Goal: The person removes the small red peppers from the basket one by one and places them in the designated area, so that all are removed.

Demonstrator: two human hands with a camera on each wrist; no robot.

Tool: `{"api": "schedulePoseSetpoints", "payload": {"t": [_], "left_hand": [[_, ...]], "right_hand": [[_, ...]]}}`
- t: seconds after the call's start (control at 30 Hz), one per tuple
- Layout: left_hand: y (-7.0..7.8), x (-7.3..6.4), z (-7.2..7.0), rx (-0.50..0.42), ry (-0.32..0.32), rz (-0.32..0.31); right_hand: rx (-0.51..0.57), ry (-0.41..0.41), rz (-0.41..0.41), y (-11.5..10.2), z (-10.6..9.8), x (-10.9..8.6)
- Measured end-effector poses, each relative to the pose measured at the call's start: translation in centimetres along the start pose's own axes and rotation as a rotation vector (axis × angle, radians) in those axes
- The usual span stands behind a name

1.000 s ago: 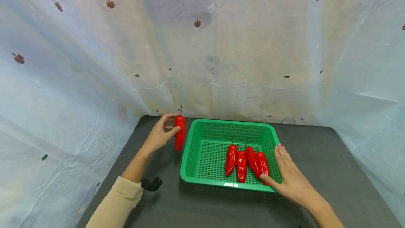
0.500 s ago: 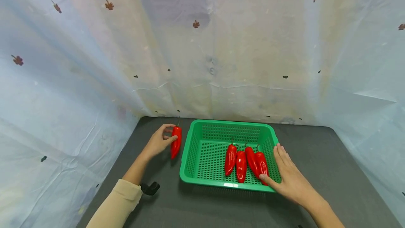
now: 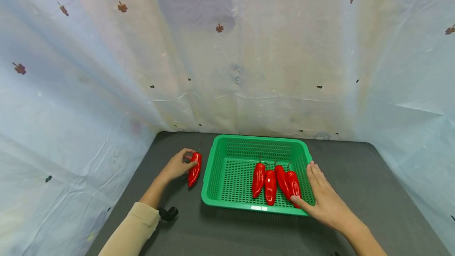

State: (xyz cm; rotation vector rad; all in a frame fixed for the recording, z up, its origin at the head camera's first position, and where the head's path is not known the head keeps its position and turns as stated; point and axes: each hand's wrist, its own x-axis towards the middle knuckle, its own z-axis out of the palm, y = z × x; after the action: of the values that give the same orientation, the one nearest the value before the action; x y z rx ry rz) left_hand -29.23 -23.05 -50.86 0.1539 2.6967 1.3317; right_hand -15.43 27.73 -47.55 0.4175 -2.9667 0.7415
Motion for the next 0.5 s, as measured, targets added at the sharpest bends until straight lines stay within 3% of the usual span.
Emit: {"api": "schedulePoseSetpoints", "payload": {"t": [0.3, 0.5], "left_hand": [[-0.84, 0.21, 0.33, -0.004, -0.024, -0.046], [-0.94, 0.36, 0.41, 0.050, -0.031, -0.044]], "right_hand": [[-0.010, 0.000, 0.005, 0.02, 0.06, 0.09], [-0.012, -0.003, 0.008, 0.04, 0.16, 0.12]]}}
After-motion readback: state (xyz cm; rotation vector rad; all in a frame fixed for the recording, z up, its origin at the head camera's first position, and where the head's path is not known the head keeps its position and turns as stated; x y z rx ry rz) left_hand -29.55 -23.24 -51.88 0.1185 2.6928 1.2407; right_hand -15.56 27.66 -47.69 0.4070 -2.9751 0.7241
